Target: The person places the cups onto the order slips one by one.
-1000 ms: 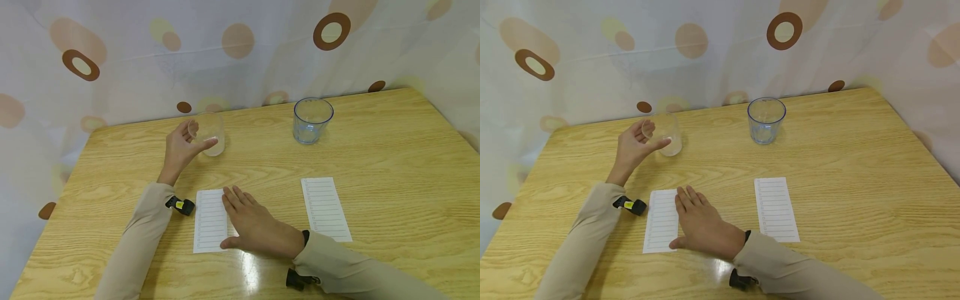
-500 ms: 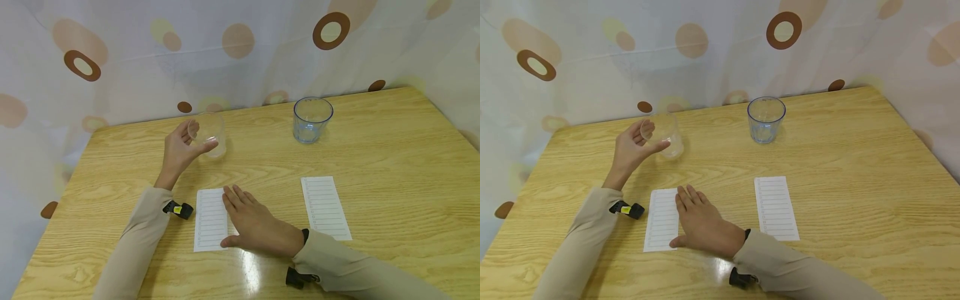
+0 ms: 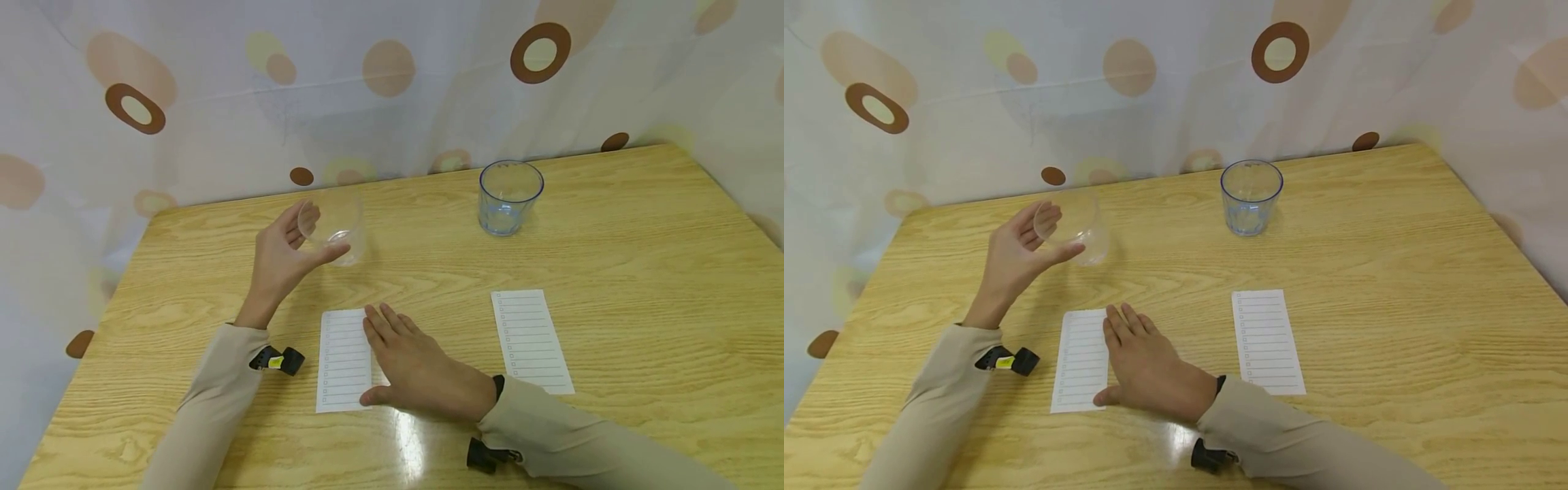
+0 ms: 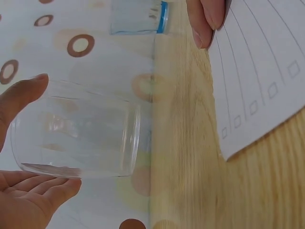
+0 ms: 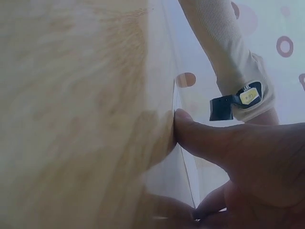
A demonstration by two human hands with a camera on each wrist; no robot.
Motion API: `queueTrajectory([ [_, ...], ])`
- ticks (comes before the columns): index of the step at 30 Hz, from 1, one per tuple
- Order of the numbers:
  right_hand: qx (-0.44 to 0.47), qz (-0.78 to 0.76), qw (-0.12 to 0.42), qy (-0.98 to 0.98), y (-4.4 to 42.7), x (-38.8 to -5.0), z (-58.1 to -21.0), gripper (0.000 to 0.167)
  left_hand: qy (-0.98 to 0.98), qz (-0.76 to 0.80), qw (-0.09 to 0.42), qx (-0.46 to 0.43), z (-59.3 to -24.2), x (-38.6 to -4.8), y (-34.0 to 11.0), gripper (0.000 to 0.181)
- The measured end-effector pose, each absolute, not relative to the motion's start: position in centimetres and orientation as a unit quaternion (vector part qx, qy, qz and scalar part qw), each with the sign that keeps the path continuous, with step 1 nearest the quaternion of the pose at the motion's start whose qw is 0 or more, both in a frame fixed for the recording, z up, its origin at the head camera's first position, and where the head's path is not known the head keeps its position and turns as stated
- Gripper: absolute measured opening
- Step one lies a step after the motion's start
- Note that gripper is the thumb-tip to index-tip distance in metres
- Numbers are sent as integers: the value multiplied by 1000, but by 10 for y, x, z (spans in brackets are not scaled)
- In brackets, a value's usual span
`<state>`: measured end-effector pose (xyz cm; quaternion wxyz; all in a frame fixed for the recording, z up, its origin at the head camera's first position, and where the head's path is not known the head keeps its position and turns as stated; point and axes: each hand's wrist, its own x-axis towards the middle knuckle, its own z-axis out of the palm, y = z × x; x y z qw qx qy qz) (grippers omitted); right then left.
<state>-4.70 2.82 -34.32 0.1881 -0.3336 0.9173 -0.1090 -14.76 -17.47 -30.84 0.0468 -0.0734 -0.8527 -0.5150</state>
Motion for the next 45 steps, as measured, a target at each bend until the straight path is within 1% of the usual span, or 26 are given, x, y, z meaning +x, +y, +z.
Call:
queueTrajectory([
  [16, -339, -113, 179, 917, 28, -48, -346, 101, -861, -500, 21, -89, -298, -116, -185, 92],
  [25, -340, -118, 181, 915, 29, -48, -345, 101, -858, -504, 8, -95, -293, -99, -192, 86],
  [33, -334, -122, 184, 916, 29, -48, -344, 101, -863, -496, -3, -96, -291, -81, -194, 84],
  [40, -334, -127, 185, 915, 29, -48, -345, 101, -860, -496, -4, -116, -292, -71, -194, 83],
  [45, -335, -123, 184, 916, 29, -48, -345, 101, -857, -501, -22, -120, -293, -64, -195, 81],
])
